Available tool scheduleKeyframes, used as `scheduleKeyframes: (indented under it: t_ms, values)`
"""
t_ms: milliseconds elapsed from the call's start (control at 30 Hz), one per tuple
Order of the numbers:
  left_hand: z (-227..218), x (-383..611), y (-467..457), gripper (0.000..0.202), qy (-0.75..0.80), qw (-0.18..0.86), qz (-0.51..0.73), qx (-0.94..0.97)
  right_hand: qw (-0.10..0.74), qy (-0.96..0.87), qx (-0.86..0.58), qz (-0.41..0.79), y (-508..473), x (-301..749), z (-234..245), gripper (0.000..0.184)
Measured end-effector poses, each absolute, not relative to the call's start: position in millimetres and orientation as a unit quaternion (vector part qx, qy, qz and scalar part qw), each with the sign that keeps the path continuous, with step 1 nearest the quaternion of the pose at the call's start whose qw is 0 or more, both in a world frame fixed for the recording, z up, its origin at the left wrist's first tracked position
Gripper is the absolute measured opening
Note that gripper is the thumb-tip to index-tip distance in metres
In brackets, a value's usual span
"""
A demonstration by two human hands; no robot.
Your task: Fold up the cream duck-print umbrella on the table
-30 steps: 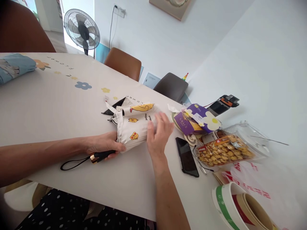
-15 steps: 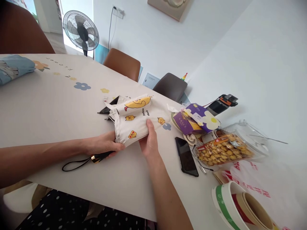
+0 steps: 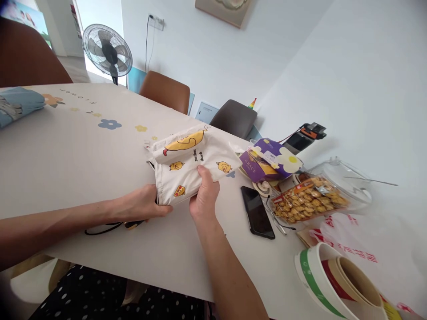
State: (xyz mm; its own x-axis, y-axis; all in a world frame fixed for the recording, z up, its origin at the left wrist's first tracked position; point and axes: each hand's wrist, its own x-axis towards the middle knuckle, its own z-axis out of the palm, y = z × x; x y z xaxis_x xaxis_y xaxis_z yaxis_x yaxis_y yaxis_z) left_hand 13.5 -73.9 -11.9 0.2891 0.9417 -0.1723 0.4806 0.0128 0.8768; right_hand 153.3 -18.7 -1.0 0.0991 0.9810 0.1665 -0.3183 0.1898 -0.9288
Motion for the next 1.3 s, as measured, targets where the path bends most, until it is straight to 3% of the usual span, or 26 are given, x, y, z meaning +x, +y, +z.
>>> scheduleKeyframes:
  t_ms: [133,267,533,667,800,867,1000,1133,1300]
  values:
    - [-13,23,-77,0.022,0.587,0.318,0.293,0.684,0.688,-0.431,-0.366,0.455,-22,154,6,0.042]
    - [-12,32,-81,0.029,0.617,0.207,0.297,0.699,0.709,-0.4,-0.337,0.472,-21,155,6,0.041]
    - [-8,40,-68,0.024,0.667,0.221,0.226,0.675,0.721,-0.4,-0.345,0.449,-12,159,1,0.043]
    - [0,44,-65,0.016,0.622,0.381,0.277,0.626,0.703,-0.467,-0.339,0.416,-13,167,9,0.034]
    - [15,42,-68,0.023,0.428,0.676,0.356,0.484,0.705,-0.469,-0.351,0.4,-10,181,22,0.033]
    - [22,37,-69,0.022,0.307,0.769,0.419,0.373,0.732,-0.457,-0.313,0.396,-7,188,29,0.032]
    - [22,25,-64,0.008,0.166,0.808,0.52,0.221,0.748,-0.445,-0.286,0.401,-6,194,33,0.028]
    - [7,16,-54,0.014,0.178,0.834,0.494,0.169,0.713,-0.482,-0.289,0.418,-12,191,32,0.028]
    - [6,12,-48,0.016,0.216,0.832,0.472,0.195,0.768,-0.444,-0.32,0.333,-5,208,39,0.021]
